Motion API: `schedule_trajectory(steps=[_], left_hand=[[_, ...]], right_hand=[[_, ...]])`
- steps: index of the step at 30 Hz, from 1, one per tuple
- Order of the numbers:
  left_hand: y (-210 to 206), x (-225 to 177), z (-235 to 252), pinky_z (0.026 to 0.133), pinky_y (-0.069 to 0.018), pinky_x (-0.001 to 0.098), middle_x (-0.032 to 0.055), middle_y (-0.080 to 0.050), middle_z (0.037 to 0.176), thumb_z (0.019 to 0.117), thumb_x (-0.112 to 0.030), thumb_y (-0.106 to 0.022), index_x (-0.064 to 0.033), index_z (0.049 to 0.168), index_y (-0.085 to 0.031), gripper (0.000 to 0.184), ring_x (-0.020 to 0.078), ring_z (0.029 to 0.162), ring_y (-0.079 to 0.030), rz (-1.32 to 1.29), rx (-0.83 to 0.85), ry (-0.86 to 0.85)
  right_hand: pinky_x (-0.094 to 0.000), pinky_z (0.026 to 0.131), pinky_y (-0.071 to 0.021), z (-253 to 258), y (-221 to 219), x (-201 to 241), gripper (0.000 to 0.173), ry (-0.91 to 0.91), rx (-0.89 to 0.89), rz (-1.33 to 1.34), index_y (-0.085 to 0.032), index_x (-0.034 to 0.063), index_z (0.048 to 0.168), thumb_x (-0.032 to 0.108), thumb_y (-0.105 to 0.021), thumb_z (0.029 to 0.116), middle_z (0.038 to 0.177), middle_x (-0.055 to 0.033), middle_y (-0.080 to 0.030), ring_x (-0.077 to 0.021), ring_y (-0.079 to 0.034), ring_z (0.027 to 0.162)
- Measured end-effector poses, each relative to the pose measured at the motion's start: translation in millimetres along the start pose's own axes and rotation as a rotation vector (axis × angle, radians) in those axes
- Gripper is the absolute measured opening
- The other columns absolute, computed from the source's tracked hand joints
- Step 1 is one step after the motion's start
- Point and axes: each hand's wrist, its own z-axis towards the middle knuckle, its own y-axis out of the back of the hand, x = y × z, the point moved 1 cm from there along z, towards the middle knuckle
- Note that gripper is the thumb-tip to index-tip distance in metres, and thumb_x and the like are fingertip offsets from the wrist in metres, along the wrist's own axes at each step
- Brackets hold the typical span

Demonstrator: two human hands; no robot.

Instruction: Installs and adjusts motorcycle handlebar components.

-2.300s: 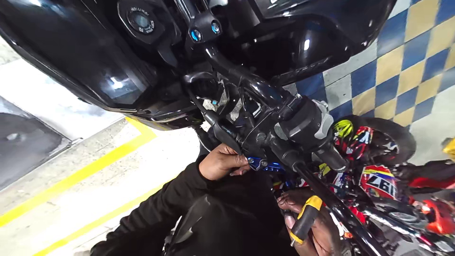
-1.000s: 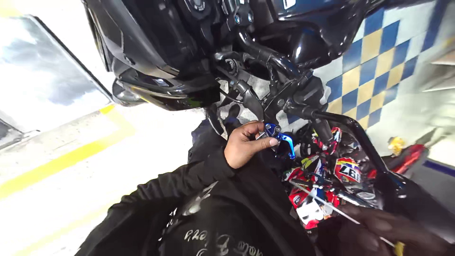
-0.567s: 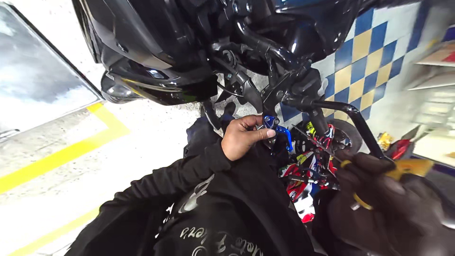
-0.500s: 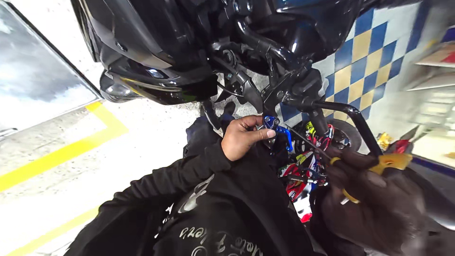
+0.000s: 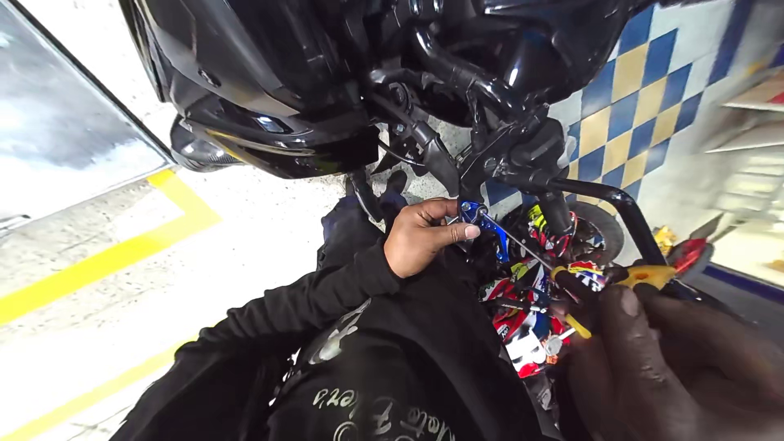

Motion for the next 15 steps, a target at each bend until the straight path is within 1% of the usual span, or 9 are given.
schedule_trajectory(steps=[1, 3, 4, 5, 8, 9, 12, 13, 15], left_hand=[[0, 0, 0, 0.051, -0.0485, 0.0214, 0.0017, -0.071, 0.088, 0.0859, -0.011, -0.082, -0.0073, 0.102, -0.078, 0.017, 0.0059, 0.058, -0.056, 0.002, 0.003, 0.0], [0, 0, 0, 0.049, -0.0478, 0.0215, 0.0018, -0.071, 0.087, 0.086, -0.012, -0.082, -0.0073, 0.102, -0.078, 0.017, 0.006, 0.057, -0.055, 0.006, 0.006, -0.012], [0, 0, 0, 0.05, -0.0476, 0.0214, 0.0016, -0.072, 0.087, 0.0861, -0.012, -0.082, -0.0073, 0.102, -0.078, 0.017, 0.0058, 0.057, -0.055, 0.008, 0.007, -0.016], [0, -1, 0, 0.05, -0.0482, 0.0213, 0.0012, -0.072, 0.088, 0.0864, -0.012, -0.082, -0.0075, 0.102, -0.078, 0.016, 0.0056, 0.057, -0.056, 0.014, 0.011, -0.018], [0, 0, 0, 0.051, -0.048, 0.0214, 0.0014, -0.072, 0.089, 0.0863, -0.012, -0.082, -0.0071, 0.1, -0.078, 0.015, 0.0057, 0.058, -0.055, 0.003, 0.01, -0.034], [0, 0, 0, 0.051, -0.0486, 0.0215, 0.0014, -0.072, 0.09, 0.0861, -0.012, -0.082, -0.0072, 0.1, -0.078, 0.016, 0.0057, 0.058, -0.056, 0.003, 0.008, -0.039], [-1, 2, 0, 0.054, -0.0493, 0.0225, 0.0009, -0.072, 0.091, 0.0852, -0.013, -0.083, -0.0081, 0.1, -0.078, 0.016, 0.0061, 0.062, -0.057, 0.011, -0.005, -0.052], [-1, 3, 0, 0.055, -0.0492, 0.0227, 0.0012, -0.072, 0.091, 0.0853, -0.013, -0.083, -0.0079, 0.099, -0.078, 0.015, 0.0063, 0.063, -0.057, 0.003, -0.01, -0.058], [-1, 4, 0, 0.055, -0.0497, 0.0231, 0.0014, -0.072, 0.092, 0.087, -0.014, -0.082, -0.0078, 0.1, -0.078, 0.015, 0.0068, 0.063, -0.057, -0.003, -0.014, -0.063]], right_hand=[[-0.0256, 0.085, -0.0561, -1, 8, 2, 0.032, 0.031, 0.017, -0.081, -0.071, 0.0185, 0.12, 0.007, -0.075, 0.0901, 0.112, -0.0018, -0.065, -0.0109, -0.065, 0.097], [-0.0339, 0.088, -0.052, -1, 23, 6, 0.036, 0.136, 0.151, -0.325, -0.07, 0.0158, 0.126, 0.012, -0.075, 0.0913, 0.123, -0.0088, -0.066, -0.0211, -0.064, 0.104], [-0.0373, 0.085, -0.0487, 2, 26, 9, 0.036, 0.173, 0.195, -0.424, -0.069, 0.0142, 0.129, 0.017, -0.074, 0.0936, 0.119, -0.0103, -0.069, -0.0246, -0.064, 0.1], [-0.039, 0.081, -0.0486, 6, 27, 11, 0.036, 0.188, 0.223, -0.483, -0.068, 0.0117, 0.13, 0.021, -0.073, 0.095, 0.113, -0.0111, -0.071, -0.0261, -0.065, 0.094], [-0.0398, 0.074, -0.0512, 20, 25, 19, 0.036, 0.181, 0.277, -0.513, -0.068, 0.0091, 0.129, 0.021, -0.073, 0.0957, 0.1, -0.0142, -0.071, -0.0279, -0.066, 0.083], [-0.0404, 0.072, -0.0514, 24, 24, 23, 0.035, 0.203, 0.301, -0.535, -0.068, 0.0089, 0.129, 0.02, -0.073, 0.0959, 0.1, -0.0147, -0.072, -0.0284, -0.066, 0.081], [-0.0406, 0.073, -0.0495, 34, 27, 35, 0.037, 0.26, 0.427, -0.611, -0.067, 0.0087, 0.133, 0.02, -0.069, 0.0981, 0.108, -0.0136, -0.075, -0.0283, -0.067, 0.085], [-0.0407, 0.071, -0.0511, 35, 29, 36, 0.037, 0.241, 0.453, -0.601, -0.067, 0.0076, 0.132, 0.023, -0.069, 0.0986, 0.105, -0.0144, -0.075, -0.0286, -0.068, 0.083], [-0.0422, 0.063, -0.0509, 36, 31, 27, 0.035, 0.082, 0.472, -0.458, -0.065, 0.007, 0.129, 0.026, -0.068, 0.0997, 0.092, -0.0157, -0.071, -0.0278, -0.067, 0.074]])
